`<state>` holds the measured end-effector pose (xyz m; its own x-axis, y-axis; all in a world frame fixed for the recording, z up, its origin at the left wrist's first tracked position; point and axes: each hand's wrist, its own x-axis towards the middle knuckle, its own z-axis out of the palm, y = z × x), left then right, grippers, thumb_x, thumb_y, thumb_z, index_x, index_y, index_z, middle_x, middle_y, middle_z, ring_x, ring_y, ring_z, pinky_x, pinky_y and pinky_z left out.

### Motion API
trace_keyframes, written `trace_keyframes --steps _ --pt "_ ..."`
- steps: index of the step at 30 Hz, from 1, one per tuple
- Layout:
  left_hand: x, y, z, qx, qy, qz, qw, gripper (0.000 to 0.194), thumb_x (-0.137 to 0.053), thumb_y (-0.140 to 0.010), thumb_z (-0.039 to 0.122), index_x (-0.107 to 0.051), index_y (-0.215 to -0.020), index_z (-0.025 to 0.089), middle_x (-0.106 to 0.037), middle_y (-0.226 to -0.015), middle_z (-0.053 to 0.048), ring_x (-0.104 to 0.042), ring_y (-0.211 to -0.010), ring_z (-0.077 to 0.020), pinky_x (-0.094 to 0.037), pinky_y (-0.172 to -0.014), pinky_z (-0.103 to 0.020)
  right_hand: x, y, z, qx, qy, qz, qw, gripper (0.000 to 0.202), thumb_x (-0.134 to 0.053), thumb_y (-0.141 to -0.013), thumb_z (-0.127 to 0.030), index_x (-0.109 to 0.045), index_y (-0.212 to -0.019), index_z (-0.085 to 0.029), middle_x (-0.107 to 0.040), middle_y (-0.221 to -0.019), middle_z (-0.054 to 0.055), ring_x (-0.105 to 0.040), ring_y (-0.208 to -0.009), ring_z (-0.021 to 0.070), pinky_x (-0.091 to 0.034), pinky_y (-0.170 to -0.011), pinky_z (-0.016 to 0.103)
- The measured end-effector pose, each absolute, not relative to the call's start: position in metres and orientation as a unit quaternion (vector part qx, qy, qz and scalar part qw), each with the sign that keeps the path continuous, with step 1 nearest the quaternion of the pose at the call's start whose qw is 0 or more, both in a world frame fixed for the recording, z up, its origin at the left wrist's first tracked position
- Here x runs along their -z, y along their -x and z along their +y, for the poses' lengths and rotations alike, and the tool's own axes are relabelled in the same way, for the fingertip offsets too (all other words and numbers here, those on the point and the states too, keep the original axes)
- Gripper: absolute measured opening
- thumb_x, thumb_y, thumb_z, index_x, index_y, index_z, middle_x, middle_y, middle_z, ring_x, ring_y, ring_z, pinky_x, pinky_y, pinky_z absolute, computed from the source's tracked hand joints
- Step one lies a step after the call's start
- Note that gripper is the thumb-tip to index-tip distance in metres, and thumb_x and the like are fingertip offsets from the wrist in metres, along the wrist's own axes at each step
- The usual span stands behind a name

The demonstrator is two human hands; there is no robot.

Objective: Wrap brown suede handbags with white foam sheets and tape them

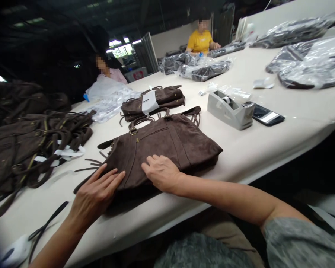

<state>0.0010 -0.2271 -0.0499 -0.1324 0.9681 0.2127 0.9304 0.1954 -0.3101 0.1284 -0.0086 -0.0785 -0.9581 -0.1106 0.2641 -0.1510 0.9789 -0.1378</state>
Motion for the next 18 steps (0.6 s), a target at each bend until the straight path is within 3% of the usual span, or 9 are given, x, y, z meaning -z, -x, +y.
trace_keyframes --steps 2,4,7,10,12,14,16,18 --pt "0.043 0.007 -0.237 -0.066 0.62 -0.762 0.177 0.034 -0.046 -0.086 0.016 -0.063 -0.115 0.019 -0.067 -0.113 -0.007 -0.049 -0.125 -0.0271 -0.016 -0.118 -0.055 0.08 -0.122 -0.006 -0.085 -0.051 -0.989 0.109 0.024 -0.056 -0.084 -0.016 -0.059 -0.108 -0.016 -0.062 -0.097 0.01 -0.059 -0.089 0.0227 -0.045 -0.074 0.033" --pt "0.037 0.017 -0.249 -0.072 0.593 -0.792 0.122 0.036 -0.053 -0.083 0.021 -0.062 -0.117 0.023 -0.06 -0.127 -0.005 -0.037 -0.134 -0.0299 -0.009 -0.117 -0.059 0.08 -0.116 -0.003 -0.109 -0.046 -0.989 0.092 0.027 -0.056 -0.083 -0.017 -0.06 -0.109 -0.019 -0.065 -0.095 0.008 -0.061 -0.088 0.0218 -0.045 -0.072 0.032" --pt "0.034 0.028 -0.264 -0.032 0.539 -0.842 -0.021 0.048 -0.055 -0.083 0.032 -0.051 -0.131 0.029 -0.047 -0.142 -0.002 -0.033 -0.137 -0.0283 -0.021 -0.116 -0.055 0.08 -0.11 0.002 -0.138 -0.052 -0.986 0.079 0.033 -0.061 -0.081 -0.025 -0.061 -0.113 -0.022 -0.067 -0.097 0.005 -0.063 -0.088 0.0221 -0.045 -0.071 0.031" --pt "0.04 0.031 -0.27 0.065 0.496 -0.859 -0.105 0.057 -0.058 -0.081 0.036 -0.045 -0.136 0.028 -0.045 -0.141 -0.006 -0.045 -0.128 -0.0239 -0.038 -0.109 -0.042 0.078 -0.112 0.003 -0.147 -0.058 -0.984 0.079 0.035 -0.062 -0.08 -0.023 -0.063 -0.114 -0.026 -0.067 -0.097 0.003 -0.063 -0.089 0.021 -0.045 -0.071 0.03" --pt "0.047 0.029 -0.269 0.132 0.499 -0.853 -0.074 0.049 -0.053 -0.076 0.02 -0.055 -0.126 0.023 -0.054 -0.127 -0.008 -0.054 -0.116 -0.0208 -0.046 -0.101 -0.036 0.074 -0.116 -0.001 -0.142 -0.06 -0.984 0.093 0.032 -0.062 -0.081 -0.026 -0.064 -0.113 -0.027 -0.065 -0.096 0.003 -0.062 -0.09 0.0205 -0.044 -0.072 0.03" --pt "0.054 0.025 -0.267 0.175 0.506 -0.845 -0.013 0.048 -0.043 -0.068 0.005 -0.064 -0.108 0.02 -0.059 -0.108 -0.007 -0.059 -0.102 -0.0173 -0.05 -0.091 -0.03 0.07 -0.121 -0.011 -0.138 -0.072 -0.98 0.121 0.029 -0.062 -0.084 -0.039 -0.066 -0.11 -0.026 -0.063 -0.095 0.005 -0.059 -0.091 0.0212 -0.045 -0.073 0.031" --pt "0.059 0.019 -0.265 0.188 0.504 -0.842 0.042 0.05 -0.037 -0.063 -0.002 -0.066 -0.099 0.019 -0.059 -0.099 -0.005 -0.06 -0.093 -0.0148 -0.052 -0.084 -0.026 0.068 -0.123 -0.025 -0.137 -0.086 -0.975 0.153 0.04 -0.061 -0.082 -0.054 -0.065 -0.11 -0.026 -0.062 -0.096 0.006 -0.057 -0.092 0.0225 -0.046 -0.076 0.034" --pt "0.059 0.011 -0.263 0.186 0.501 -0.839 0.097 0.051 -0.036 -0.064 -0.005 -0.064 -0.1 0.018 -0.059 -0.098 -0.006 -0.059 -0.094 -0.0153 -0.052 -0.084 -0.027 0.069 -0.12 -0.04 -0.129 -0.091 -0.97 0.183 0.051 -0.062 -0.079 -0.06 -0.062 -0.116 -0.025 -0.061 -0.098 0.007 -0.057 -0.092 0.0236 -0.046 -0.078 0.037"
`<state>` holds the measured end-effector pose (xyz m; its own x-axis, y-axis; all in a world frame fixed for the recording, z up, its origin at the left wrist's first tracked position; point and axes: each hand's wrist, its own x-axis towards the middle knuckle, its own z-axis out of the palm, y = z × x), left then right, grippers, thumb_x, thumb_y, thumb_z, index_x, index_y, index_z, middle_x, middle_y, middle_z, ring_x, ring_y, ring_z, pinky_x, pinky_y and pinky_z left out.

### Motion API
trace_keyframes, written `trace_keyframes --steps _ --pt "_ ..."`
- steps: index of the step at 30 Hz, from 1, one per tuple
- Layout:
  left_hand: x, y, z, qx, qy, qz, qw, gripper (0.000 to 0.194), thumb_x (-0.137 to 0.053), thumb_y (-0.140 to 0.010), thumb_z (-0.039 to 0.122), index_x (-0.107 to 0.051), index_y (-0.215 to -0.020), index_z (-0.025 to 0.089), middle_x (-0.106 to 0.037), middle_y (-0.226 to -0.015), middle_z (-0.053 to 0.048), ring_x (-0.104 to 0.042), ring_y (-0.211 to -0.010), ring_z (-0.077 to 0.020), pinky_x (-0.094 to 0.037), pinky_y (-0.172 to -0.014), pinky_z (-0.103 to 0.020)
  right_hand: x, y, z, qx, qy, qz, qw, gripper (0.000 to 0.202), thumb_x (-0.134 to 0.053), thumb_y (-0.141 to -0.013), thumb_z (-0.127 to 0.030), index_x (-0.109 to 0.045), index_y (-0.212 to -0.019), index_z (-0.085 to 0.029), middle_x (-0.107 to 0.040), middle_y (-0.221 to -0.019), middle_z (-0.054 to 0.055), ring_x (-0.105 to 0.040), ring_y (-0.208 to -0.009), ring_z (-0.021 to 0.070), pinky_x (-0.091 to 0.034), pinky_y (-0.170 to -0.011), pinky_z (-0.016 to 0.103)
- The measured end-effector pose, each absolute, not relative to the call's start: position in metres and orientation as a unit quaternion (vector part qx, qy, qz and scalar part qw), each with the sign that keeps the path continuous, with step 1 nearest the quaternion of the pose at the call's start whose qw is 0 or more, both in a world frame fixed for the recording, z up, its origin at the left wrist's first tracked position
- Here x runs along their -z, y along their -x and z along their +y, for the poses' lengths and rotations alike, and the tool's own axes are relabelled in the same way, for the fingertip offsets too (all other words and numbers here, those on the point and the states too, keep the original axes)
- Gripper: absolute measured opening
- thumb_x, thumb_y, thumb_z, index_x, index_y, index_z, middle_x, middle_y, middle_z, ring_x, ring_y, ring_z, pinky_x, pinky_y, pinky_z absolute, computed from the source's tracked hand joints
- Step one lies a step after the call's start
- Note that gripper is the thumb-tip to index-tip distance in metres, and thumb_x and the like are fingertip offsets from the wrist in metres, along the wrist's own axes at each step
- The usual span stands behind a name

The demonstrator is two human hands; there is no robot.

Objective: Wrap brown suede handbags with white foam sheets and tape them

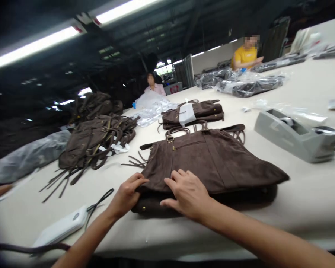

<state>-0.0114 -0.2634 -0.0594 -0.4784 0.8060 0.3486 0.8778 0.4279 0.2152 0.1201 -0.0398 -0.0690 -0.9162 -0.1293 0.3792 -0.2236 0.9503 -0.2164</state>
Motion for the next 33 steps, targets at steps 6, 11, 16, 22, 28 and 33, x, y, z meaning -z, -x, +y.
trace_keyframes --steps 6,11,16,22,28,33 --pt "0.055 -0.004 -0.254 0.158 0.495 -0.816 0.254 0.04 -0.039 -0.074 -0.006 -0.06 -0.101 0.014 -0.058 -0.094 -0.009 -0.054 -0.093 -0.0201 -0.052 -0.081 -0.033 0.081 -0.096 -0.065 -0.085 -0.058 -0.965 0.242 0.06 -0.076 -0.071 -0.042 -0.057 -0.123 -0.019 -0.061 -0.101 0.011 -0.059 -0.09 0.0269 -0.05 -0.075 0.04" --pt "0.062 -0.008 -0.246 0.149 0.49 -0.8 0.311 0.028 -0.042 -0.082 -0.002 -0.059 -0.097 0.015 -0.057 -0.087 -0.007 -0.054 -0.084 -0.0175 -0.054 -0.074 -0.03 0.089 -0.088 -0.06 -0.049 -0.067 -0.974 0.213 0.035 -0.056 -0.08 -0.008 -0.059 -0.113 -0.017 -0.064 -0.092 0.008 -0.064 -0.079 0.02 -0.048 -0.066 0.03" --pt "0.069 -0.007 -0.254 0.157 0.537 -0.77 0.306 0.033 -0.045 -0.085 -0.001 -0.056 -0.112 0.015 -0.059 -0.097 -0.009 -0.056 -0.09 -0.0183 -0.054 -0.079 -0.031 0.098 -0.088 -0.054 -0.017 -0.096 -0.978 0.184 0.024 -0.041 -0.09 -0.007 -0.059 -0.103 -0.016 -0.064 -0.08 0.005 -0.064 -0.068 0.0165 -0.039 -0.054 0.026" --pt "0.057 -0.003 -0.264 -0.028 0.599 -0.739 0.307 0.044 -0.064 -0.082 0.022 -0.054 -0.122 0.006 -0.063 -0.103 -0.013 -0.056 -0.097 -0.029 -0.048 -0.093 -0.049 0.112 -0.084 -0.054 0.032 -0.111 -0.974 0.196 0.029 -0.028 -0.097 -0.015 -0.054 -0.111 -0.015 -0.061 -0.079 0.007 -0.063 -0.067 0.0167 -0.038 -0.05 0.026" --pt "0.038 -0.001 -0.241 -0.129 0.623 -0.723 0.269 0.041 -0.05 -0.088 0.024 -0.054 -0.124 0.004 -0.055 -0.127 -0.018 -0.039 -0.131 -0.0345 -0.02 -0.117 -0.055 0.114 -0.082 -0.056 0.032 -0.104 -0.968 0.226 0.03 -0.025 -0.098 -0.015 -0.052 -0.111 -0.014 -0.06 -0.078 0.006 -0.062 -0.066 0.0161 -0.041 -0.05 0.024" --pt "0.065 0.016 -0.249 -0.129 0.669 -0.682 0.267 0.059 -0.034 -0.082 0.007 -0.037 -0.141 0.01 -0.061 -0.124 -0.014 -0.058 -0.111 -0.0262 -0.05 -0.094 -0.039 0.106 -0.09 -0.056 0.024 -0.094 -0.973 0.211 0.027 -0.027 -0.097 -0.014 -0.052 -0.104 -0.011 -0.059 -0.079 0.008 -0.062 -0.066 0.0172 -0.042 -0.049 0.025"
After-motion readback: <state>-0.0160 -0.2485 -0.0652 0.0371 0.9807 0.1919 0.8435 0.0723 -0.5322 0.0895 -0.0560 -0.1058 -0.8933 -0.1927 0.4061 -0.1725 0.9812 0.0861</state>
